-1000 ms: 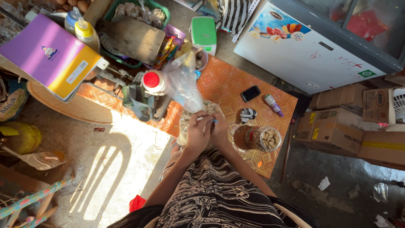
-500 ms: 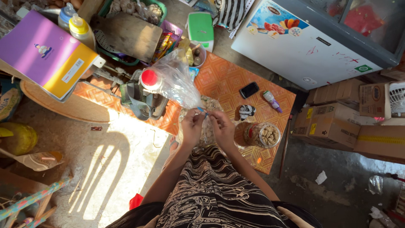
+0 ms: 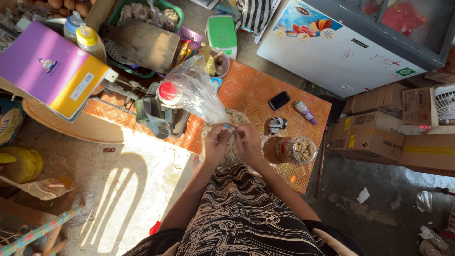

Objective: The person pours peanuts from a large plastic bag into a clear glass jar on a table, then ties the large bag closed. The person then pours peanuts from the large bag into a smaller plastic bag and ties it closed.

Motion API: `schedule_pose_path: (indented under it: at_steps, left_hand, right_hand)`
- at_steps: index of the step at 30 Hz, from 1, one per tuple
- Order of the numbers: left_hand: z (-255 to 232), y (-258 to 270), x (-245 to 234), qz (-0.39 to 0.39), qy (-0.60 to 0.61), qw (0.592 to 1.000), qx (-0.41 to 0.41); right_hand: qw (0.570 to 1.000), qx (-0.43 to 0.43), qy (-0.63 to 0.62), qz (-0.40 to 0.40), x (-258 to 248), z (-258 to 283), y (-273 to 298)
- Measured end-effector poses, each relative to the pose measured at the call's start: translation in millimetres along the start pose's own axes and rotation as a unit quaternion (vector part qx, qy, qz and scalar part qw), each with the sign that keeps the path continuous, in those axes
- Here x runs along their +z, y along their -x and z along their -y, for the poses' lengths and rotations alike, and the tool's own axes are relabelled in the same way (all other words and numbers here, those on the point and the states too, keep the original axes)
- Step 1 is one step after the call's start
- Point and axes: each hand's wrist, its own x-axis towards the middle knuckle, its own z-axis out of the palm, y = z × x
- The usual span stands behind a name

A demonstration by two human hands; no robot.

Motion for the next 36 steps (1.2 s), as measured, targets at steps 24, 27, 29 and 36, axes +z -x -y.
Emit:
schedule_pose_path:
  at_steps: [24, 27, 29, 36]
  left_hand:
    - [38, -2, -32, -0.017, -0.04, 0.994, -0.104]
    - [18, -5, -26, 0.025, -0.196, 0.976, 0.091]
    - [7, -4, -20, 0.041, -0.196, 0.968, 0.153]
    - [2, -9, -10, -0.026, -0.108, 0.994, -0.008]
  right_hand:
    - [0.672, 0.258, -0.694, 0.003, 18, -89, -28]
    - [0.75, 0.245, -0.612, -0.052, 41, -93, -37]
    - [0.835, 0.245, -0.491, -0.046, 48, -89, -46]
    - [0.98, 0.05, -0.192, 0.031, 36, -63, -77]
